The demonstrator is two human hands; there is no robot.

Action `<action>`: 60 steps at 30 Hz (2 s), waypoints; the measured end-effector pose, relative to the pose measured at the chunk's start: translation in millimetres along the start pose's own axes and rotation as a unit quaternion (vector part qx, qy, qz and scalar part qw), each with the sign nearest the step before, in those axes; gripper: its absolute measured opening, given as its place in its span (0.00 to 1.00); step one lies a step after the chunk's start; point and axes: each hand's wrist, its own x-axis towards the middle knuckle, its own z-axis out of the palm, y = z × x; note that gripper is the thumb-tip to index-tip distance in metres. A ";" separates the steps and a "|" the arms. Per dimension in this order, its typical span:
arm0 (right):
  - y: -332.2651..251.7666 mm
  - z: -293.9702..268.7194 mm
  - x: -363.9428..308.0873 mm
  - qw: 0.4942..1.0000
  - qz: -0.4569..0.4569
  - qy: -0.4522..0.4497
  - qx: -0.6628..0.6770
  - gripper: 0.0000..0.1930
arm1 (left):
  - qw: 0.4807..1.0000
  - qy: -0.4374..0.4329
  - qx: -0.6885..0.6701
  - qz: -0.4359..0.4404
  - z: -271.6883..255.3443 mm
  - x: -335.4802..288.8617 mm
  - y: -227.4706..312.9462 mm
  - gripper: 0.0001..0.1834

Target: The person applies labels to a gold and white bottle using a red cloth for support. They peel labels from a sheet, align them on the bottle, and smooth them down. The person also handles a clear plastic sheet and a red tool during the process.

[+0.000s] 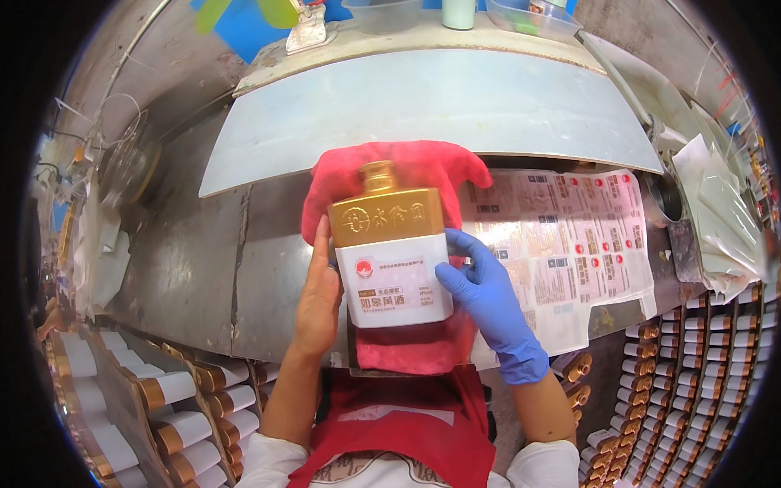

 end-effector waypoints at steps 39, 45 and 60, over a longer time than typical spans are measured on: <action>12.5 11.0 4.6 0.981 -0.101 0.056 -0.155 0.38 | 0.997 -0.039 -0.063 0.010 7.0 7.0 -1.6 0.52; 11.0 12.9 3.8 0.981 -0.105 0.052 -0.157 0.38 | 0.997 -0.030 -0.066 0.005 6.4 6.6 -1.8 0.52; 9.8 8.9 4.1 0.983 -0.077 0.044 -0.163 0.40 | 0.996 -0.042 -0.074 0.000 3.0 8.1 -3.5 0.54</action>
